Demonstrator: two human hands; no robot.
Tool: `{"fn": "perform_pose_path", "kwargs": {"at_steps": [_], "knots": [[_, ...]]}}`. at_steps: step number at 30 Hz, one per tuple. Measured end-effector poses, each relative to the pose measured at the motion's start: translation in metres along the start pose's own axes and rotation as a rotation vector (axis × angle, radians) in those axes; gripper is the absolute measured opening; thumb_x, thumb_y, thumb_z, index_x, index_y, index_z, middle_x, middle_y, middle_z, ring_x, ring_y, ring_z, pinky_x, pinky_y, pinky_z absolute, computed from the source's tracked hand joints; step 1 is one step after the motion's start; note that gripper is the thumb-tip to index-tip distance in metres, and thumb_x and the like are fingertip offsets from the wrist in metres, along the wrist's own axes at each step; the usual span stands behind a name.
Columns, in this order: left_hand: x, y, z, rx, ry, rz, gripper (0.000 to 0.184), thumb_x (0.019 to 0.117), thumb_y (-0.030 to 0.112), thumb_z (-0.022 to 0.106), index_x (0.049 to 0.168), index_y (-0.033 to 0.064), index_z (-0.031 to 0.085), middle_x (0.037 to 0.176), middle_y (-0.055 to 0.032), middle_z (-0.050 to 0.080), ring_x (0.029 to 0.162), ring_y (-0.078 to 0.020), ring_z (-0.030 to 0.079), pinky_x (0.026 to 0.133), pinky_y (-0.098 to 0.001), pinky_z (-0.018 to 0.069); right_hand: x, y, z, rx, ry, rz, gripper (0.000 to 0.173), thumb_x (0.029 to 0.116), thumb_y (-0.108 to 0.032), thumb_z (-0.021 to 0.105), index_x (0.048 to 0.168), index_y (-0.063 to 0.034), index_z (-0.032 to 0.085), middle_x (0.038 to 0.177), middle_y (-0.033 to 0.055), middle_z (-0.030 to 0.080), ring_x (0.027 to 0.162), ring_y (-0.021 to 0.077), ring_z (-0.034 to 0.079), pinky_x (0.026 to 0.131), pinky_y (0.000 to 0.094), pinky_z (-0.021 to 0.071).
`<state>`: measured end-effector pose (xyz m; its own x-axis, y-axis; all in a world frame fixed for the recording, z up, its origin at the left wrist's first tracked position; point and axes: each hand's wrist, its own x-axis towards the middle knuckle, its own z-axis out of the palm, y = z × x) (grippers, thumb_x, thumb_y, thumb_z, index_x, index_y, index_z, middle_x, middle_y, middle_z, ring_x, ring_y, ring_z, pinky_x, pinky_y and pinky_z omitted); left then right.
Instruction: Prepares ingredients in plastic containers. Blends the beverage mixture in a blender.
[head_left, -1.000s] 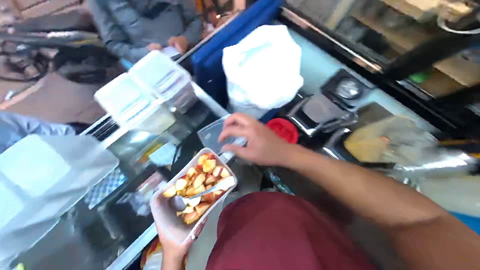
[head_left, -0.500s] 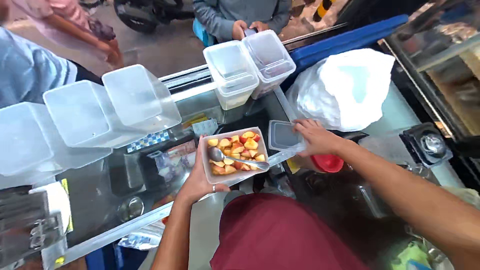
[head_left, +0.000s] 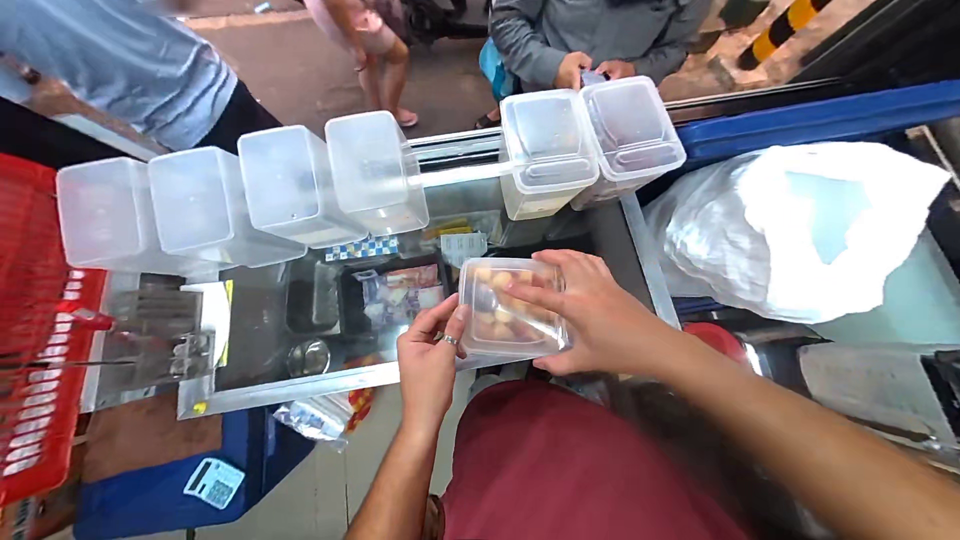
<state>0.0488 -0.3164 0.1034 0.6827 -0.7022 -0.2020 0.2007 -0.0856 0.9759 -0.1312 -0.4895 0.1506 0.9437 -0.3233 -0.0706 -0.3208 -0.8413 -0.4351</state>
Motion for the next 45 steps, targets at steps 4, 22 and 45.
{"fn": "perform_pose_path", "kwargs": {"at_steps": [4, 22, 45], "knots": [[0.0, -0.002, 0.007, 0.001, 0.05, 0.011, 0.02, 0.0971, 0.009, 0.068, 0.111, -0.0022, 0.075, 0.095, -0.0128, 0.073, 0.077, -0.0186, 0.07, 0.065, -0.03, 0.0598, 0.004, 0.003, 0.001, -0.011, -0.023, -0.021, 0.091, 0.0664, -0.069, 0.079, 0.149, -0.0473, 0.048, 0.155, 0.0181, 0.041, 0.144, 0.0387, 0.037, 0.112, 0.0621, 0.035], [0.123, 0.068, 0.01, 0.739, -0.428, 0.037, 0.026, 0.105, 0.02, 0.053, 0.123, 0.0127, 0.071, 0.104, -0.004, 0.073, 0.094, -0.0143, 0.069, 0.086, -0.041, 0.0577, -0.006, -0.043, 0.071, 1.765, 0.519, 0.746, 0.065, 0.1053, -0.029, 0.057, 0.159, -0.0169, 0.022, 0.134, 0.0177, 0.06, 0.115, 0.0328, 0.068, 0.092, 0.0512, 0.0608], [0.118, 0.073, 0.134, 0.17, -0.697, 0.894, 0.019, 0.1048, 0.016, 0.046, 0.097, 0.0158, 0.063, 0.095, 0.0118, 0.065, 0.095, 0.0006, 0.062, 0.09, -0.0236, 0.0509, -0.008, -0.009, 0.043, 1.896, 0.586, 0.569, 0.049, 0.1089, -0.032, 0.05, 0.146, -0.0015, 0.046, 0.119, 0.0177, 0.068, 0.101, 0.0234, 0.07, 0.089, 0.0415, 0.0579]]}}
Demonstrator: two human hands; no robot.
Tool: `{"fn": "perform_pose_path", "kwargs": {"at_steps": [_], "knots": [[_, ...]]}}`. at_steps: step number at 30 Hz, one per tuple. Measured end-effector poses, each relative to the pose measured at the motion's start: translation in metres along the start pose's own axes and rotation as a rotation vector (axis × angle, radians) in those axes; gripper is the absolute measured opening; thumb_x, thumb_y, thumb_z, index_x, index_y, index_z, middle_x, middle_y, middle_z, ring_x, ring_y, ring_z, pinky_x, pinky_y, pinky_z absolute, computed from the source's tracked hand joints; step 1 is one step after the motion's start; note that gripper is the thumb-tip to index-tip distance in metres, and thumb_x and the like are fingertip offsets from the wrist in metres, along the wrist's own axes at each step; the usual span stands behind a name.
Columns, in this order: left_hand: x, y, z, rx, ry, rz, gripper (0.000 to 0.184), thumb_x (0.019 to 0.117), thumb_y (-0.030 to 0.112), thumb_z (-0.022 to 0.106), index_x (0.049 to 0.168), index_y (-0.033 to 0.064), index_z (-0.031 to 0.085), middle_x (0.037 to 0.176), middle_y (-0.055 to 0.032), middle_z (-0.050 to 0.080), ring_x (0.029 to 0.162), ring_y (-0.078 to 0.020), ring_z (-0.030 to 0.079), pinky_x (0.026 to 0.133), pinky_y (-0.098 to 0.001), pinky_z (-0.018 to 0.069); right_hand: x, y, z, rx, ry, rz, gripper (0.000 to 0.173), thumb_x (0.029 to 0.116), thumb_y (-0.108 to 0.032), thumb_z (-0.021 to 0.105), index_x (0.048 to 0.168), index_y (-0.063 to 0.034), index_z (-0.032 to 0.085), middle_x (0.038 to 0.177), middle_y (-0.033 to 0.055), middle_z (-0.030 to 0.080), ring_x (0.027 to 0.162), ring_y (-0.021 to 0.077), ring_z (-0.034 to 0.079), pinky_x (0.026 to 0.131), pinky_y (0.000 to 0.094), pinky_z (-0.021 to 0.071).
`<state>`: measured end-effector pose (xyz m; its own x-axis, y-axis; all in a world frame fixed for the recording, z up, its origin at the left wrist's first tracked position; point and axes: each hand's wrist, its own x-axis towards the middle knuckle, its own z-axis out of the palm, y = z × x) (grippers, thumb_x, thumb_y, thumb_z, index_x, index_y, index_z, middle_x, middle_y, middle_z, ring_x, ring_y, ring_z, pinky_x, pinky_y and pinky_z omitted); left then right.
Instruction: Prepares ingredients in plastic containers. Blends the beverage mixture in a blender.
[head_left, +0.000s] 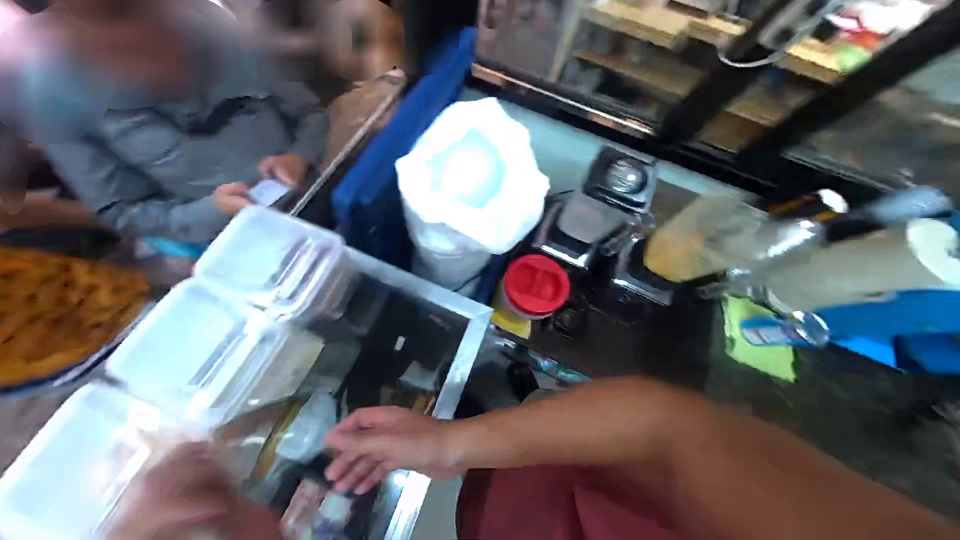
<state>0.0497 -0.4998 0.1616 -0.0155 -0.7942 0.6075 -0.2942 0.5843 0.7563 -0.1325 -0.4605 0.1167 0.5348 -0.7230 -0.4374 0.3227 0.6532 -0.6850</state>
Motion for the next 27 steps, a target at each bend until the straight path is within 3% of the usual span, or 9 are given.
{"fn": "perform_pose_path", "kwargs": {"at_steps": [2, 4, 6, 10, 14, 18, 20, 23, 27], "knots": [[-0.052, 0.02, 0.095, -0.055, -0.188, 0.117, 0.022, 0.1052, 0.04, 0.049, 0.112, 0.0282, 0.066, 0.118, 0.0131, 0.067, 0.121, -0.0042, 0.058, 0.11, -0.0313, 0.0427, -0.052, -0.007, -0.045, 0.093, 0.082, -0.036, 0.042, 0.1114, -0.032, 0.04, 0.138, -0.0024, 0.052, 0.108, 0.0068, 0.07, 0.093, 0.0131, 0.069, 0.086, 0.0338, 0.058], [-0.09, 0.01, 0.191, 0.043, -0.357, 0.246, 0.055, 0.1016, 0.066, 0.032, 0.128, 0.027, 0.061, 0.134, 0.0005, 0.063, 0.137, -0.019, 0.05, 0.12, -0.0484, 0.0292, -0.105, -0.004, -0.083, 0.143, 0.235, -0.127, 0.033, 0.1035, -0.024, 0.04, 0.126, -0.006, 0.057, 0.103, -0.0015, 0.068, 0.094, 0.0055, 0.065, 0.085, 0.0291, 0.0554], [-0.11, -0.009, 0.267, 0.014, -0.501, 0.196, 0.078, 0.0975, 0.074, 0.021, 0.132, 0.0163, 0.06, 0.134, -0.0098, 0.064, 0.133, -0.025, 0.054, 0.119, -0.0569, 0.0286, -0.146, 0.002, -0.129, 0.12, 0.401, -0.121, 0.048, 0.1107, -0.04, 0.031, 0.137, -0.0072, 0.054, 0.123, 0.0028, 0.066, 0.116, 0.0112, 0.062, 0.102, 0.0371, 0.0514], [-0.105, -0.023, 0.367, 0.062, -0.918, -0.153, 0.047, 0.1067, 0.037, 0.043, 0.127, -0.0002, 0.062, 0.114, -0.0148, 0.07, 0.113, -0.0299, 0.066, 0.104, -0.0527, 0.0496, -0.248, 0.002, -0.217, -0.126, 0.612, -0.174, 0.069, 0.1089, -0.056, 0.023, 0.135, -0.0048, 0.061, 0.148, 0.0085, 0.056, 0.143, 0.0238, 0.046, 0.119, 0.0516, 0.0367], [-0.103, -0.035, 0.44, 0.517, -1.344, -0.129, 0.061, 0.0808, 0.017, 0.08, 0.136, 0.0041, 0.059, 0.156, -0.0309, 0.037, 0.148, -0.0493, 0.029, 0.12, -0.0679, 0.0221, -0.32, 0.027, -0.282, -0.089, 1.0, -0.235, 0.035, 0.1072, -0.03, 0.047, 0.125, -0.0049, 0.065, 0.129, 0.0097, 0.066, 0.119, 0.023, 0.064, 0.1, 0.0429, 0.0539], [-0.083, -0.042, 0.465, 0.683, -1.544, -0.177, 0.055, 0.0828, 0.016, 0.077, 0.135, 0.0225, 0.064, 0.136, -0.0288, 0.057, 0.13, -0.0505, 0.051, 0.108, -0.0745, 0.0316, -0.333, 0.051, -0.324, -0.152, 1.011, -0.09, 0.032, 0.1051, -0.027, 0.054, 0.127, -0.0063, 0.066, 0.124, 0.0105, 0.067, 0.114, 0.0218, 0.065, 0.097, 0.0432, 0.0548], [-0.07, -0.046, 0.455, 0.521, -1.444, -0.284, 0.047, 0.0869, 0.027, 0.077, 0.132, 0.0236, 0.067, 0.133, -0.0209, 0.062, 0.127, -0.0399, 0.056, 0.11, -0.066, 0.0368, -0.329, 0.049, -0.339, -0.198, 0.869, -0.042, 0.033, 0.1052, -0.028, 0.056, 0.129, -0.0065, 0.064, 0.123, 0.0106, 0.067, 0.111, 0.0206, 0.066, 0.096, 0.0417, 0.0554], [-0.064, -0.042, 0.419, 0.014, -0.983, -0.683, 0.045, 0.0966, 0.022, 0.068, 0.135, 0.001, 0.059, 0.127, -0.0173, 0.065, 0.117, -0.0242, 0.064, 0.103, -0.0444, 0.0535, -0.312, 0.035, -0.361, -0.289, 0.768, -0.042, 0.036, 0.1056, -0.03, 0.056, 0.131, -0.0064, 0.064, 0.125, 0.0117, 0.067, 0.111, 0.0193, 0.066, 0.098, 0.0403, 0.0545], [-0.096, 0.005, 0.376, -0.081, -0.436, -1.015, 0.055, 0.1091, 0.044, 0.04, 0.144, 0.0016, 0.051, 0.129, -0.0171, 0.064, 0.116, -0.0216, 0.065, 0.1, -0.0442, 0.0551, -0.262, 0.004, -0.382, -0.497, 0.809, -0.034, 0.04, 0.1079, -0.035, 0.049, 0.129, -0.0065, 0.067, 0.125, 0.0145, 0.068, 0.114, 0.0236, 0.066, 0.102, 0.0449, 0.0524]]}}
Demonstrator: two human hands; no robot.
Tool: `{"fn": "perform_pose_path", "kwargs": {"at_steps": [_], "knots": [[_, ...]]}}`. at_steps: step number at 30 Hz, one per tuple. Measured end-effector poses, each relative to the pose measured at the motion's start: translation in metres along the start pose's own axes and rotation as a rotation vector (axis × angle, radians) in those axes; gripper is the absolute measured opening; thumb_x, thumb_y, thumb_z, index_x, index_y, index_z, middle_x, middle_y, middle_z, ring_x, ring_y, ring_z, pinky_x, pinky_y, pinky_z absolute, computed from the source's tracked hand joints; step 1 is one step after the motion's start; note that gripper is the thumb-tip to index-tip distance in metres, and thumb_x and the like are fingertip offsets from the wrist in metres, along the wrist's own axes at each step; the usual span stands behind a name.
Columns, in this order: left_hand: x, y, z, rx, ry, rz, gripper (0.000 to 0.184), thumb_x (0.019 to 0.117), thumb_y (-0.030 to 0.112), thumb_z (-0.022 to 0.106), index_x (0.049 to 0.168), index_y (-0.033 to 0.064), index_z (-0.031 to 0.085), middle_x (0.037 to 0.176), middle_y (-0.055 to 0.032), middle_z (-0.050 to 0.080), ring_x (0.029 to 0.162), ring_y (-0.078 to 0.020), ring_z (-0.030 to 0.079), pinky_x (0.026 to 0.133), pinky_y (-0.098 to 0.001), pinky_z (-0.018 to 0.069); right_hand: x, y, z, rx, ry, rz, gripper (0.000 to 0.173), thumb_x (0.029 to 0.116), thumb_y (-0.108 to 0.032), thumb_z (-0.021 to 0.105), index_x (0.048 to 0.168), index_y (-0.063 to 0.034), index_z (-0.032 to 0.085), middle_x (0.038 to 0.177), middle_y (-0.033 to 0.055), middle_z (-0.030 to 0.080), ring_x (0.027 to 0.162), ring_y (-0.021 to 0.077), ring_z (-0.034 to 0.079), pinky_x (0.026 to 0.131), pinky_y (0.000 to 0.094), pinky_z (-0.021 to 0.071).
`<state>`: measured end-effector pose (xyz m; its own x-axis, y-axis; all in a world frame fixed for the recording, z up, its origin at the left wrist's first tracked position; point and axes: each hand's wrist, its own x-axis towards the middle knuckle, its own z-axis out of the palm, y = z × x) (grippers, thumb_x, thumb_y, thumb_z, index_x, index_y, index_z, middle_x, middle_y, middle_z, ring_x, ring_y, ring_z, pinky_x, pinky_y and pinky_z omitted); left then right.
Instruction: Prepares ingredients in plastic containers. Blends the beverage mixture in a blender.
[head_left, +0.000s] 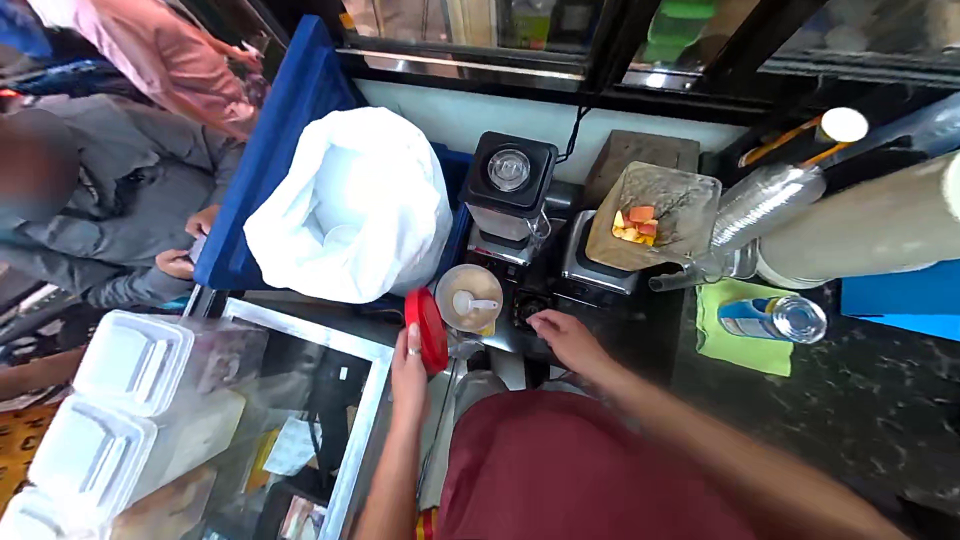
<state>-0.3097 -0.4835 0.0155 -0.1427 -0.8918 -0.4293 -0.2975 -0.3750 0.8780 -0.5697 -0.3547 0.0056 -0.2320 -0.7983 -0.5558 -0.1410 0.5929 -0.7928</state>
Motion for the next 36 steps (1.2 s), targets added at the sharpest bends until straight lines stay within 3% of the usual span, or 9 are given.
{"fn": "perform_pose_path", "kwargs": {"at_steps": [5, 10, 14, 17, 20, 23, 29, 33, 36], "knots": [[-0.037, -0.023, 0.014, -0.213, 0.105, -0.184, 0.051, 0.1104, 0.04, 0.04, 0.141, 0.0016, 0.052, 0.121, -0.0174, 0.066, 0.107, -0.0234, 0.068, 0.093, -0.0445, 0.058, 0.095, -0.046, 0.065, -0.794, -0.117, -0.217, 0.032, 0.1044, -0.022, 0.051, 0.121, -0.0022, 0.07, 0.125, 0.0211, 0.067, 0.122, 0.0388, 0.062, 0.105, 0.0584, 0.0464], [-0.031, -0.027, 0.005, -0.36, -0.032, -0.288, 0.042, 0.108, 0.032, 0.051, 0.138, 0.0028, 0.054, 0.118, -0.0163, 0.067, 0.104, -0.0252, 0.068, 0.091, -0.0452, 0.0577, 0.15, -0.04, 0.114, -1.177, -0.225, 0.004, 0.028, 0.0955, 0.002, 0.057, 0.121, 0.0084, 0.067, 0.129, 0.0335, 0.059, 0.125, 0.0509, 0.054, 0.108, 0.0655, 0.0399], [-0.02, -0.033, -0.015, -0.51, -0.127, -0.386, 0.041, 0.1049, 0.019, 0.056, 0.141, 0.0011, 0.048, 0.119, -0.0183, 0.065, 0.104, -0.0269, 0.067, 0.09, -0.0453, 0.0577, 0.139, -0.074, 0.105, -1.097, -0.248, -0.037, 0.025, 0.098, -0.001, 0.057, 0.12, -0.0007, 0.069, 0.116, 0.0274, 0.069, 0.112, 0.0481, 0.064, 0.094, 0.0665, 0.0502], [-0.005, -0.039, -0.022, -0.608, -0.159, -0.512, 0.047, 0.1045, 0.02, 0.057, 0.146, 0.0032, 0.043, 0.124, -0.0191, 0.064, 0.107, -0.0287, 0.067, 0.092, -0.0473, 0.057, 0.137, -0.086, 0.096, -1.216, -0.18, -0.186, 0.017, 0.0933, 0.004, 0.059, 0.102, 0.0002, 0.072, 0.102, 0.0228, 0.071, 0.1, 0.043, 0.068, 0.083, 0.061, 0.0558], [0.01, -0.039, -0.021, -0.617, -0.161, -0.58, 0.05, 0.1046, 0.024, 0.058, 0.148, 0.0065, 0.04, 0.124, -0.0172, 0.063, 0.107, -0.028, 0.066, 0.092, -0.047, 0.0568, 0.139, -0.07, 0.102, -1.186, -0.341, -0.086, 0.018, 0.1015, -0.01, 0.057, 0.105, 0.0, 0.072, 0.108, 0.0228, 0.071, 0.106, 0.0435, 0.067, 0.089, 0.0638, 0.0538], [0.022, -0.04, -0.022, -0.559, -0.167, -0.555, 0.051, 0.1035, 0.024, 0.061, 0.148, 0.0056, 0.042, 0.125, -0.0165, 0.063, 0.107, -0.0265, 0.066, 0.092, -0.0451, 0.0571, 0.144, -0.066, 0.099, -1.039, -0.146, -0.053, 0.026, 0.1033, -0.022, 0.055, 0.101, -0.0051, 0.074, 0.102, 0.0202, 0.073, 0.101, 0.0415, 0.07, 0.086, 0.0643, 0.0556], [0.034, -0.038, -0.019, -0.551, -0.105, -0.511, 0.043, 0.1062, 0.022, 0.056, 0.143, 0.0033, 0.044, 0.127, -0.0169, 0.062, 0.113, -0.0266, 0.065, 0.096, -0.0451, 0.0563, 0.134, -0.038, 0.116, -0.949, -0.092, -0.066, 0.024, 0.1034, -0.024, 0.059, 0.107, -0.0089, 0.077, 0.106, 0.0183, 0.072, 0.103, 0.0405, 0.069, 0.086, 0.0633, 0.0562], [0.036, -0.042, -0.018, -0.54, -0.122, -0.486, 0.046, 0.1074, 0.021, 0.053, 0.148, 0.0035, 0.038, 0.136, -0.0179, 0.057, 0.122, -0.0271, 0.061, 0.102, -0.0457, 0.0542, 0.137, -0.04, 0.124, -0.775, 0.235, -0.031, 0.028, 0.1033, -0.025, 0.056, 0.113, -0.0111, 0.077, 0.106, 0.0167, 0.074, 0.102, 0.0382, 0.071, 0.087, 0.062, 0.0562], [0.033, -0.045, -0.015, -0.529, -0.174, -0.498, 0.049, 0.1075, 0.022, 0.053, 0.15, 0.0042, 0.036, 0.139, -0.0185, 0.056, 0.123, -0.0275, 0.061, 0.102, -0.0456, 0.0544, 0.137, -0.032, 0.136, -0.83, 0.106, -0.039, 0.024, 0.1027, -0.023, 0.059, 0.114, -0.012, 0.077, 0.108, 0.0173, 0.073, 0.105, 0.0391, 0.069, 0.088, 0.0619, 0.0559]]}}
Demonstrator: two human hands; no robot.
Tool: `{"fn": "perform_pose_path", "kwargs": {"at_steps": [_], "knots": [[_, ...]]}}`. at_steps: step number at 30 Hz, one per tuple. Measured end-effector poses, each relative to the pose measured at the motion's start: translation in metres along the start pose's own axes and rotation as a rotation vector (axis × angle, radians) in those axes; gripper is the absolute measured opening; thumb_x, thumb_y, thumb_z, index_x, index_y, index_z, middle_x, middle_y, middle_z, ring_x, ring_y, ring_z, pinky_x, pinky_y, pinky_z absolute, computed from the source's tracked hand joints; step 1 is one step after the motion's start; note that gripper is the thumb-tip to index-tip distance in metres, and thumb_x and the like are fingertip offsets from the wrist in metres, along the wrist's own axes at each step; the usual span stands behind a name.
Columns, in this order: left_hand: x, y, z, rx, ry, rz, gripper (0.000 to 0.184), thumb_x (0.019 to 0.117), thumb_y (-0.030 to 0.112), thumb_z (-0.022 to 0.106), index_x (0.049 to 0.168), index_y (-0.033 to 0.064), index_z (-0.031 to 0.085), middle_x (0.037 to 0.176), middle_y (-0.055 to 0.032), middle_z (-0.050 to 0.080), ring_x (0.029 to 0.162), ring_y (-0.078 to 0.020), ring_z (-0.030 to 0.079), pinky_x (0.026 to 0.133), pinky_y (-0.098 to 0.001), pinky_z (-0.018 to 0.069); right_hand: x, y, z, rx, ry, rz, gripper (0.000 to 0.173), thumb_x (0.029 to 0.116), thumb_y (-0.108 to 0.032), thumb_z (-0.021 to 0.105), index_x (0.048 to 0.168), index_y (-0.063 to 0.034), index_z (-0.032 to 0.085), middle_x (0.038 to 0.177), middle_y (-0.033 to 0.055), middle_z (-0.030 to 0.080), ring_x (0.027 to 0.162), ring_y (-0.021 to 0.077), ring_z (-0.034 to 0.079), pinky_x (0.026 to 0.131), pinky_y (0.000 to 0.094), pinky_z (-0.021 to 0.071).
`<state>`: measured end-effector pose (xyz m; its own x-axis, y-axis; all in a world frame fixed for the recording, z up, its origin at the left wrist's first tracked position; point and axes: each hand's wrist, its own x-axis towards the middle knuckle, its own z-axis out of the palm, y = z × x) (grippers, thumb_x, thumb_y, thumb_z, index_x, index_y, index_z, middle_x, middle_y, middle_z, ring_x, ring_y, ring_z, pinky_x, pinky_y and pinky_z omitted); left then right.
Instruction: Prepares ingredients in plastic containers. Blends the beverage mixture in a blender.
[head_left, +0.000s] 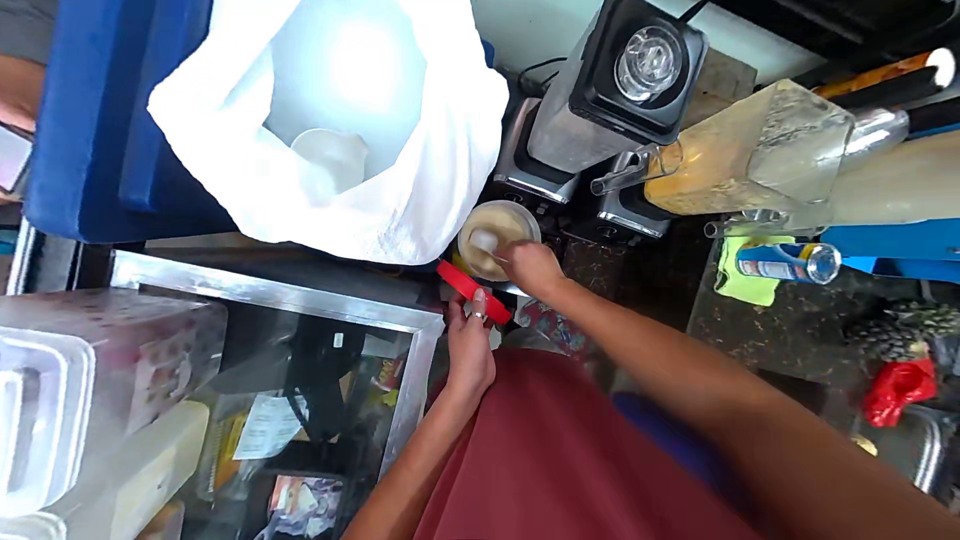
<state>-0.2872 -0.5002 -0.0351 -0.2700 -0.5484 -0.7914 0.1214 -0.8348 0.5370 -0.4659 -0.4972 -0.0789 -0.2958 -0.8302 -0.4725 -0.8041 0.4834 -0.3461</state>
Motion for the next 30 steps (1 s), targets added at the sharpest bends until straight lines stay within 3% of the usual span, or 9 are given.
{"fn": "perform_pose_path", "kwargs": {"at_steps": [4, 8, 11, 15, 18, 20, 23, 27, 30], "knots": [[-0.002, -0.002, -0.003, 0.031, -0.017, 0.021, 0.049, 0.1076, 0.022, 0.052, 0.15, 0.0048, 0.036, 0.139, -0.0178, 0.055, 0.123, -0.0262, 0.061, 0.103, -0.0452, 0.0536, 0.0, 0.003, -0.006, -0.03, 0.12, -0.014, 0.026, 0.1026, -0.021, 0.056, 0.112, -0.0118, 0.078, 0.103, 0.016, 0.074, 0.102, 0.0368, 0.071, 0.085, 0.0587, 0.0575], [0.001, -0.002, 0.001, 0.0, -0.024, 0.01, 0.048, 0.108, 0.022, 0.051, 0.15, 0.0072, 0.036, 0.139, -0.0168, 0.055, 0.124, -0.0267, 0.06, 0.103, -0.0465, 0.0533, 0.003, 0.007, -0.004, 0.051, -0.081, -0.02, 0.028, 0.1043, -0.026, 0.054, 0.115, -0.0155, 0.077, 0.108, 0.014, 0.075, 0.105, 0.0355, 0.071, 0.09, 0.0621, 0.0556], [0.002, -0.004, 0.0, -0.027, -0.012, 0.034, 0.046, 0.1075, 0.02, 0.052, 0.149, 0.0084, 0.038, 0.137, -0.0164, 0.057, 0.122, -0.0267, 0.061, 0.102, -0.0467, 0.0531, 0.006, 0.004, -0.006, 0.062, 0.11, 0.018, 0.026, 0.1021, -0.022, 0.057, 0.114, -0.0135, 0.078, 0.106, 0.016, 0.075, 0.104, 0.0368, 0.071, 0.089, 0.0606, 0.056], [0.002, -0.006, 0.005, -0.055, -0.018, 0.034, 0.045, 0.1077, 0.021, 0.051, 0.148, 0.0073, 0.038, 0.136, -0.0171, 0.058, 0.121, -0.0284, 0.061, 0.102, -0.0485, 0.0533, 0.013, 0.008, -0.001, 0.031, -0.147, -0.072, 0.029, 0.1043, -0.03, 0.055, 0.121, -0.0181, 0.076, 0.11, 0.014, 0.075, 0.107, 0.036, 0.07, 0.093, 0.0623, 0.0544], [0.0, -0.008, 0.006, -0.074, -0.03, 0.074, 0.044, 0.1071, 0.02, 0.053, 0.148, 0.0088, 0.04, 0.134, -0.0164, 0.059, 0.12, -0.0289, 0.062, 0.102, -0.0496, 0.053, 0.016, 0.007, -0.005, 0.07, -0.029, -0.027, 0.028, 0.1032, -0.026, 0.055, 0.117, -0.0153, 0.077, 0.109, 0.0146, 0.075, 0.106, 0.0366, 0.07, 0.091, 0.0623, 0.0547], [0.0, -0.009, 0.009, -0.063, -0.049, 0.084, 0.044, 0.1066, 0.019, 0.054, 0.147, 0.0092, 0.04, 0.135, -0.016, 0.059, 0.121, -0.0292, 0.062, 0.102, -0.0504, 0.0533, 0.017, 0.004, 0.005, 0.059, -0.118, -0.058, 0.027, 0.1025, -0.028, 0.058, 0.116, -0.0142, 0.076, 0.108, 0.016, 0.074, 0.106, 0.038, 0.07, 0.092, 0.0634, 0.0542], [-0.001, -0.01, 0.015, -0.047, -0.051, 0.096, 0.044, 0.1065, 0.019, 0.054, 0.146, 0.0083, 0.04, 0.133, -0.0163, 0.059, 0.119, -0.0291, 0.063, 0.1, -0.05, 0.055, 0.02, 0.007, 0.002, 0.206, -0.238, -0.114, 0.027, 0.1024, -0.03, 0.059, 0.114, -0.0138, 0.078, 0.103, 0.0123, 0.076, 0.1, 0.0319, 0.071, 0.092, 0.06, 0.055], [-0.006, -0.006, 0.017, -0.016, -0.033, 0.091, 0.042, 0.1063, 0.019, 0.055, 0.145, 0.0081, 0.043, 0.132, -0.0159, 0.06, 0.116, -0.0282, 0.064, 0.098, -0.0488, 0.0554, 0.018, 0.035, -0.034, 0.365, -0.161, -0.034, 0.026, 0.1043, -0.027, 0.058, 0.114, -0.0129, 0.077, 0.096, 0.0085, 0.076, 0.09, 0.0248, 0.072, 0.09, 0.0545, 0.0565], [-0.009, -0.003, 0.021, 0.015, -0.031, 0.097, 0.042, 0.1067, 0.017, 0.054, 0.145, 0.0067, 0.042, 0.133, -0.0163, 0.059, 0.118, -0.0284, 0.063, 0.098, -0.0481, 0.0558, 0.009, 0.062, -0.045, 0.525, -0.099, 0.028, 0.026, 0.106, -0.027, 0.057, 0.117, -0.0104, 0.074, 0.093, 0.0088, 0.074, 0.078, 0.0206, 0.069, 0.077, 0.0448, 0.0586]]}}
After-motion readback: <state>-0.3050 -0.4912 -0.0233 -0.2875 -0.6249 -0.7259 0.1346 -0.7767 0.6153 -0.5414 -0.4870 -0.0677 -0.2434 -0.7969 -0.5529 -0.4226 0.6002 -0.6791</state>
